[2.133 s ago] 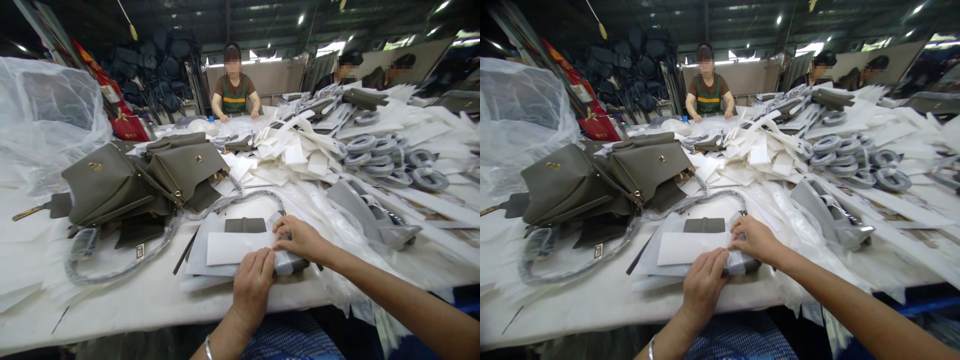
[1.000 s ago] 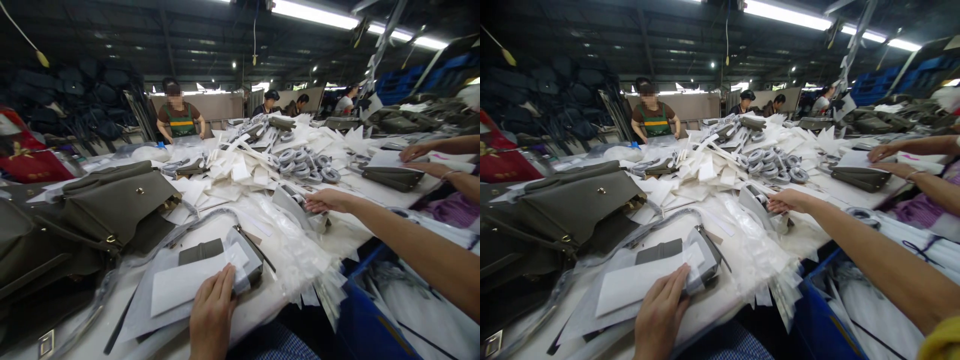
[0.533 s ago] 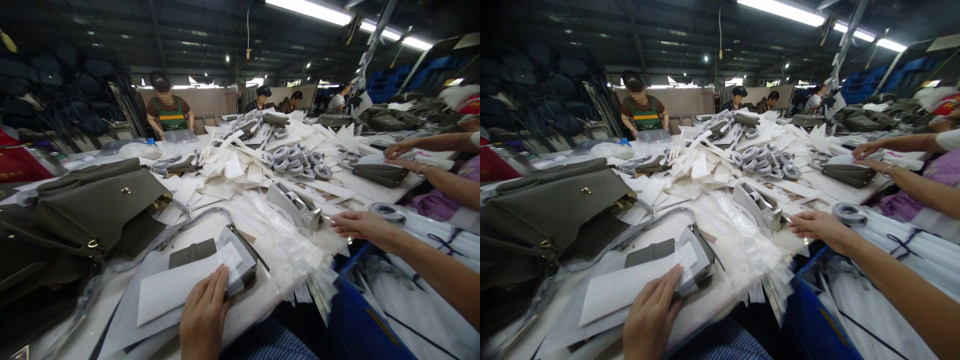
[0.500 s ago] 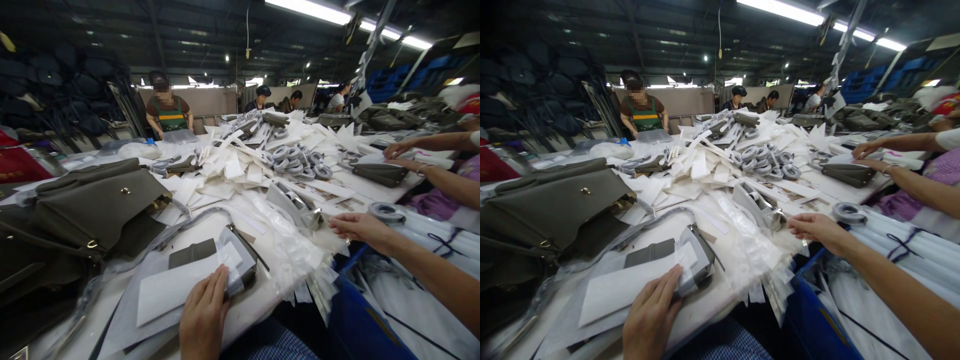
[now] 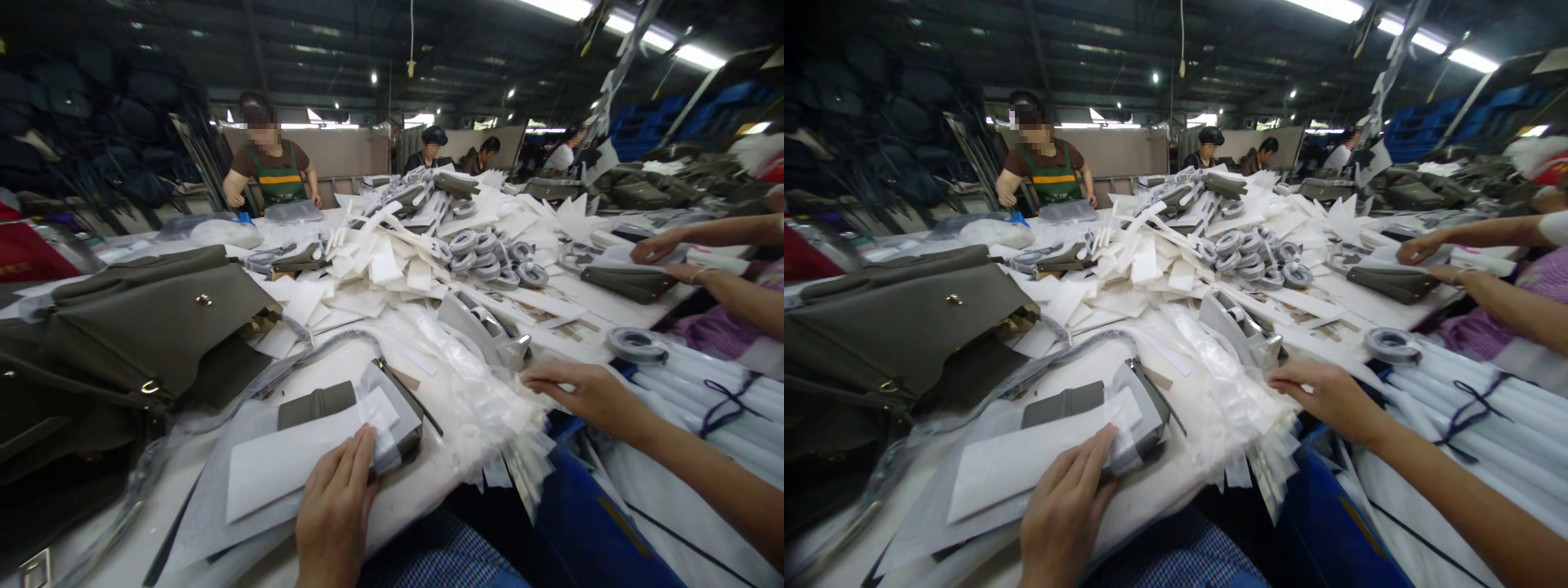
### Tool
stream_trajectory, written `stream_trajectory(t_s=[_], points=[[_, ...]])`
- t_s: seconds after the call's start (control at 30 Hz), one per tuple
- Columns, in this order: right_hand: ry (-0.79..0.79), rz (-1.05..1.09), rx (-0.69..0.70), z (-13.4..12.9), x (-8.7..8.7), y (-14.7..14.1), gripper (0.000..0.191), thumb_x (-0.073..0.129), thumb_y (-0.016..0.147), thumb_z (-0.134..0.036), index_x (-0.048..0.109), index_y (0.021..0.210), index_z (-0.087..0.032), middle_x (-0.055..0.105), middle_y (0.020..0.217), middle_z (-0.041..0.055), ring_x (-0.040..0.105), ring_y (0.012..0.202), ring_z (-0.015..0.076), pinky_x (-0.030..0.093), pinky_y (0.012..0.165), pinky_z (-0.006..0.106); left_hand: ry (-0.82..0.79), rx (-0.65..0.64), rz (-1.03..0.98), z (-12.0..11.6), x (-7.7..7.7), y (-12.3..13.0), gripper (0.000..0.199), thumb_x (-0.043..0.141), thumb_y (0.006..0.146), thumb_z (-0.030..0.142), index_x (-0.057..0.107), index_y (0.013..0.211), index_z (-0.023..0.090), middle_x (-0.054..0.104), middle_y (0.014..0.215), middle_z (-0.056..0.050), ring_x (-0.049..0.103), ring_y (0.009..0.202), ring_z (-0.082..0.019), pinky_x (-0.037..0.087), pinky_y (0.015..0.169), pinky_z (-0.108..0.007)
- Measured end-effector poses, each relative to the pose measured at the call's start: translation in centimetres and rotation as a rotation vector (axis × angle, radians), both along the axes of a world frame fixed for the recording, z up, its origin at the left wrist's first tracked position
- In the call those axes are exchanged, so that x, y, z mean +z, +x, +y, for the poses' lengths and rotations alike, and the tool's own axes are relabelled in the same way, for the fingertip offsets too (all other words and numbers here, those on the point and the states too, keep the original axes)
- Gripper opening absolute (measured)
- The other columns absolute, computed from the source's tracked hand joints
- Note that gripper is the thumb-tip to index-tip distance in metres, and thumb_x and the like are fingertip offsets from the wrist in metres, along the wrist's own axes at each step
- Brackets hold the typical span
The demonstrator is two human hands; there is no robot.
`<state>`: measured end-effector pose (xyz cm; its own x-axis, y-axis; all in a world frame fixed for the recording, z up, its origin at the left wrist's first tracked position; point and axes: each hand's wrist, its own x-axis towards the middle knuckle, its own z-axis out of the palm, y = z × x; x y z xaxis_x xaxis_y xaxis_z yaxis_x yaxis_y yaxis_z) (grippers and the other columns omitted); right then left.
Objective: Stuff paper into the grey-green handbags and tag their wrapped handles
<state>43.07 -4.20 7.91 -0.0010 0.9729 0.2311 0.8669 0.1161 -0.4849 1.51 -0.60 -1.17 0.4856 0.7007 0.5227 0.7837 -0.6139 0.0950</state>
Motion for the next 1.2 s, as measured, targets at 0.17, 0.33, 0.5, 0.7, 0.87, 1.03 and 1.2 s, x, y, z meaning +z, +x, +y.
stream_trajectory(t_s=[0.17, 0.33, 0.5, 0.7, 0.87, 1.03, 1.2], points=[[-0.057, -0.121, 0.532, 2.8, 3.8, -8.8, 0.019, 0.054, 0.097, -0.031, 0.073, 0.101, -0.028, 0.076, 0.092, 0.003, 0.07, 0.081, 0.0174, 0.051, 0.075, 0.026, -0.03, 0.048, -0.058, -0.4, 1.0, 0.7, 0.061, 0.064, 0.079, -0.001, 0.051, 0.136, 0.017, 0.07, 0.124, -0.005, 0.064, 0.107, -0.023, 0.052, 0.096, -0.037], [-0.066, -0.247, 0.87, 8.4, 5.1, -16.6, 0.018, 0.056, 0.095, -0.033, 0.073, 0.092, -0.026, 0.072, 0.081, 0.0021, 0.066, 0.074, 0.0155, 0.045, 0.067, 0.025, 0.0, 0.059, -0.109, -0.3, 1.4, 1.1, 0.05, 0.065, 0.084, 0.005, 0.055, 0.132, 0.017, 0.072, 0.121, -0.005, 0.065, 0.104, -0.022, 0.054, 0.092, -0.037], [-0.143, -0.441, 1.04, 13.6, 4.5, -21.2, 0.011, 0.067, 0.085, -0.027, 0.072, 0.075, -0.023, 0.07, 0.071, -0.0015, 0.06, 0.062, 0.0131, 0.035, 0.056, 0.024, 0.026, 0.065, -0.114, -0.4, 1.5, 1.2, 0.042, 0.07, 0.087, 0.015, 0.058, 0.127, 0.016, 0.072, 0.121, -0.005, 0.065, 0.103, -0.021, 0.055, 0.09, -0.036], [-0.234, -0.663, 1.138, 16.3, 3.5, -23.9, 0.003, 0.074, 0.08, -0.026, 0.076, 0.08, -0.028, 0.074, 0.074, -0.0021, 0.062, 0.065, 0.0142, 0.028, 0.054, 0.025, 0.035, 0.076, -0.132, -0.4, 1.1, 1.4, 0.024, 0.067, 0.09, 0.023, 0.065, 0.114, 0.02, 0.07, 0.119, -0.004, 0.064, 0.099, -0.02, 0.054, 0.087, -0.034], [-0.214, -0.797, 1.131, 16.8, 2.8, -25.6, 0.01, 0.078, 0.074, -0.021, 0.075, 0.069, -0.029, 0.072, 0.065, -0.0026, 0.059, 0.057, 0.014, 0.021, 0.051, 0.027, 0.091, 0.027, -0.151, -0.4, 0.3, 1.1, 0.019, 0.056, 0.098, 0.023, 0.066, 0.113, 0.02, 0.067, 0.129, -0.004, 0.062, 0.11, -0.019, 0.05, 0.091, -0.033], [-0.229, -0.773, 1.131, 19.2, 2.0, -26.8, 0.015, 0.085, 0.067, -0.029, 0.072, 0.059, -0.025, 0.065, 0.052, -0.0017, 0.053, 0.05, 0.0146, 0.022, 0.052, 0.027, 0.104, 0.007, -0.137, -0.4, -0.1, 0.8, 0.019, 0.057, 0.098, 0.025, 0.067, 0.113, 0.022, 0.068, 0.13, -0.002, 0.063, 0.11, -0.017, 0.051, 0.089, -0.03], [-0.27, -0.684, 1.203, 22.5, 1.3, -27.1, 0.021, 0.083, 0.07, -0.041, 0.073, 0.062, -0.024, 0.065, 0.052, -0.0039, 0.046, 0.046, 0.0114, 0.024, 0.051, 0.026, 0.09, 0.022, -0.161, -0.4, -0.1, 0.9, 0.02, 0.056, 0.098, 0.026, 0.067, 0.115, 0.023, 0.07, 0.126, 0.0, 0.064, 0.106, -0.017, 0.051, 0.089, -0.03]])
